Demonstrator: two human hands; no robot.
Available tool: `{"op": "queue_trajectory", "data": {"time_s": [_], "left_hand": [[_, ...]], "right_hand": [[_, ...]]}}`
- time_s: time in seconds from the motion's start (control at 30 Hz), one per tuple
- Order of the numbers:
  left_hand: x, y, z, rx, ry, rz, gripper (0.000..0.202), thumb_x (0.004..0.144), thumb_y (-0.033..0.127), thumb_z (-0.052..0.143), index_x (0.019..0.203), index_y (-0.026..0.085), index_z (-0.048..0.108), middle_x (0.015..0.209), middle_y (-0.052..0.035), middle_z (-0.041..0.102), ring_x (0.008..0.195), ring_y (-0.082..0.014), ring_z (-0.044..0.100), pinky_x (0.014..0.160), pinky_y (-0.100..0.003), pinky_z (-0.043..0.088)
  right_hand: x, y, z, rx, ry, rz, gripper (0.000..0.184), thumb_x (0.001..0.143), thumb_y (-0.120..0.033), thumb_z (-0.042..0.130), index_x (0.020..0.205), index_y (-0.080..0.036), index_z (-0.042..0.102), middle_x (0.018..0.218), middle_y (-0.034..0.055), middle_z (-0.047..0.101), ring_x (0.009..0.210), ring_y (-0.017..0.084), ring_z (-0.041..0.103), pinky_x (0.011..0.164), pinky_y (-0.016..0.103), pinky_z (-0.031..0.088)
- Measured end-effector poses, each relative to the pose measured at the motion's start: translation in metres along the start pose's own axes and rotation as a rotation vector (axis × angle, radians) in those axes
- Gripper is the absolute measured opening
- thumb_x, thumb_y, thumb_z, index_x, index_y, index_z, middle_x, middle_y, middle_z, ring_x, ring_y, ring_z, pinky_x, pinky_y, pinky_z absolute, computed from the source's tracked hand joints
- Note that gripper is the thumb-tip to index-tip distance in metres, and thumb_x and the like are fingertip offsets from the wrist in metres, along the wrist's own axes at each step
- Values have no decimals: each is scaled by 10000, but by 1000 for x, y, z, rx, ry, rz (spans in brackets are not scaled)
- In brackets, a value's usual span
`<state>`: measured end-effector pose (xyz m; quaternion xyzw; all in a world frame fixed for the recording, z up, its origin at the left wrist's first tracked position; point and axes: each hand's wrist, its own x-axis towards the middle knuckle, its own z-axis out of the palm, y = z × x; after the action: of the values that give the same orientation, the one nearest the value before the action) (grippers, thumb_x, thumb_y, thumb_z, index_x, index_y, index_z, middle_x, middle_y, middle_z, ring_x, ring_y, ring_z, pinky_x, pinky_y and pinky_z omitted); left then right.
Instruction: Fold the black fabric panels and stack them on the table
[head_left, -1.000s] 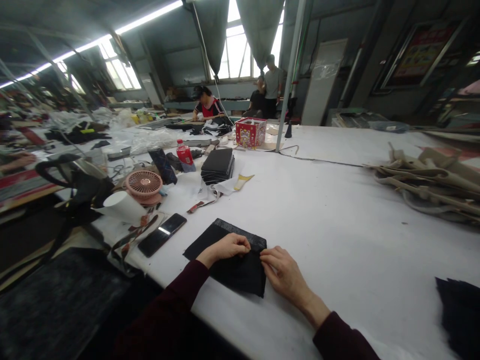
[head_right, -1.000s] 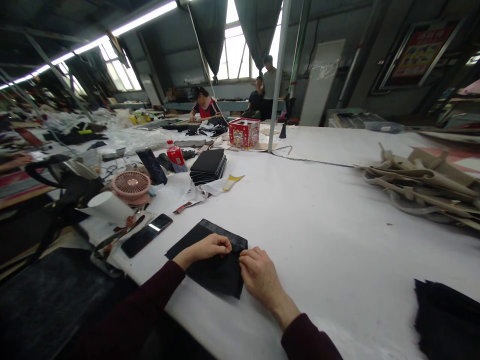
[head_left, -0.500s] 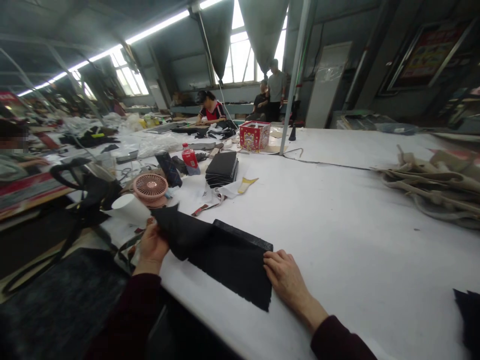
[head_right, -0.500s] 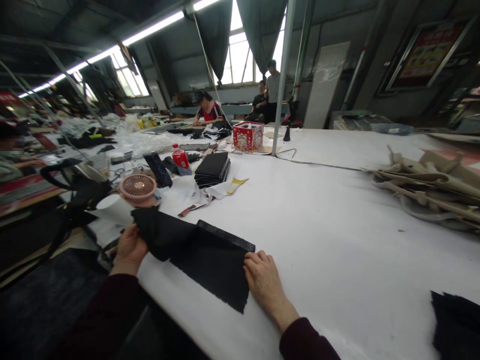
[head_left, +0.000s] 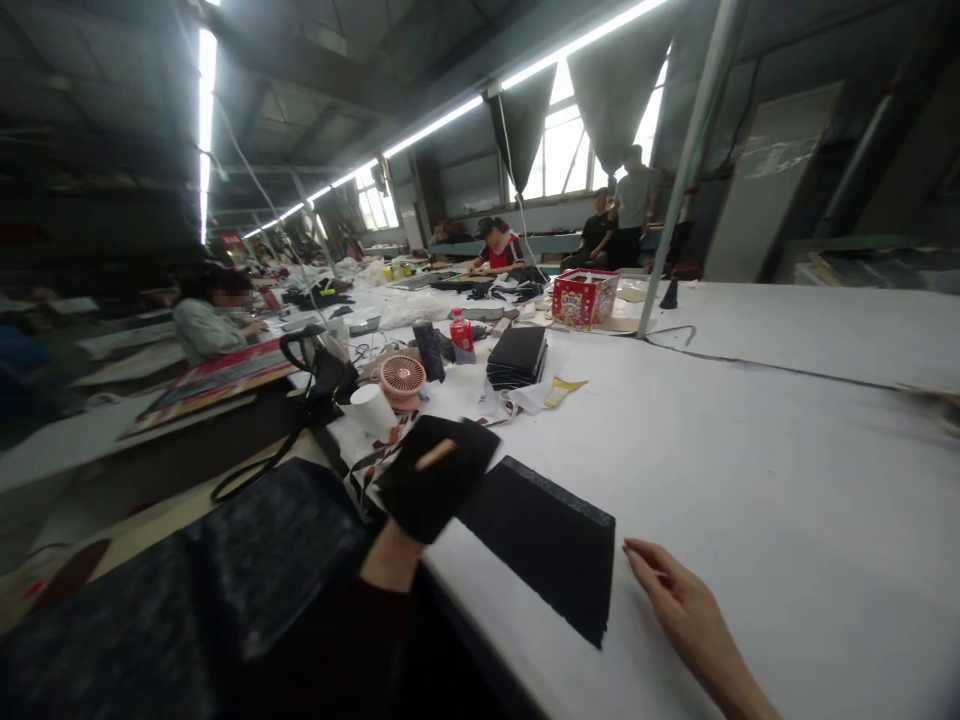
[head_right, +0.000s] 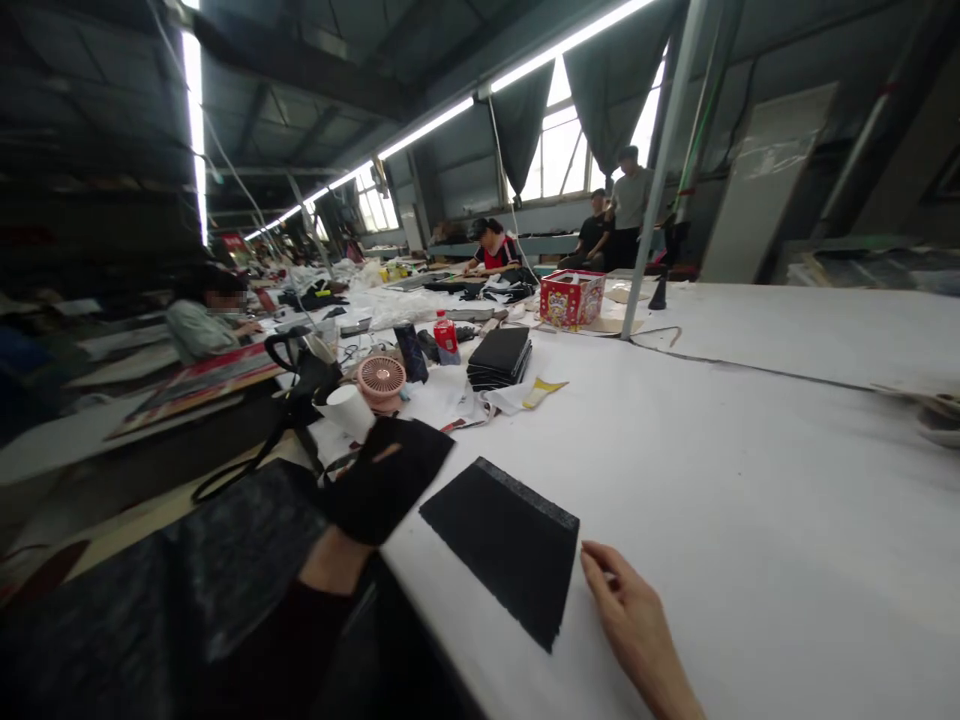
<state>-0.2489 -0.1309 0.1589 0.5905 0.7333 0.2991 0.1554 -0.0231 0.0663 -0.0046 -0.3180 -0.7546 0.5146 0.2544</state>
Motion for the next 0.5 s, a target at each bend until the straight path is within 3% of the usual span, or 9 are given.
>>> {"op": "queue_trajectory", "data": {"time_s": [0.07, 0.13, 0.2, 0.27, 0.33, 0.5], "left_hand": [[12, 32, 66, -65, 21, -13, 362, 979, 279, 323, 1099, 149, 638, 988, -76, 682, 846, -158, 636, 676, -279, 483], [20, 61, 140, -137, -6, 23, 222, 907, 220, 464, 1039, 175, 637, 986, -42, 694, 819, -130, 648, 699, -224, 500], [21, 87, 206, -241, -63, 238, 176, 846, 200, 565, 1008, 205, 635, 1022, -38, 699, 916, -141, 655, 799, -210, 496], [17, 108, 249, -216, -137, 371, 158, 867, 241, 573, 1014, 230, 628, 1022, -43, 705, 958, -176, 651, 851, -263, 490], [14, 116, 263, -128, -186, 436, 156, 890, 278, 560, 1026, 228, 619, 1028, -58, 699, 968, -213, 641, 865, -332, 482], [38, 93, 245, 148, -162, 393, 209, 892, 174, 531, 1095, 198, 579, 1145, -88, 616, 1071, -249, 557, 920, -400, 436]], "right_hand": [[-11, -1, -25, 270, -135, 287, 553, 824, -668, 541, 1102, -213, 687, 1077, 126, 694, 974, 314, 655, 828, 457, 542], [-20, 1, -54, 446, -223, 451, 582, 815, -701, 532, 1029, -196, 725, 990, 141, 711, 907, 316, 674, 767, 445, 558], [-31, 5, -82, 446, -268, 501, 532, 808, -685, 562, 887, -197, 757, 867, 137, 713, 829, 297, 682, 728, 419, 554], [-44, 6, -107, 356, -289, 483, 454, 778, -629, 640, 823, -193, 760, 801, 119, 707, 797, 272, 679, 725, 390, 545], [-58, 7, -125, 264, -273, 451, 411, 718, -560, 722, 849, -171, 753, 802, 95, 710, 803, 254, 672, 735, 365, 541], [-73, 18, -139, 108, -162, 428, 345, 719, -429, 699, 914, -146, 735, 804, 57, 722, 780, 214, 671, 681, 301, 530]]}}
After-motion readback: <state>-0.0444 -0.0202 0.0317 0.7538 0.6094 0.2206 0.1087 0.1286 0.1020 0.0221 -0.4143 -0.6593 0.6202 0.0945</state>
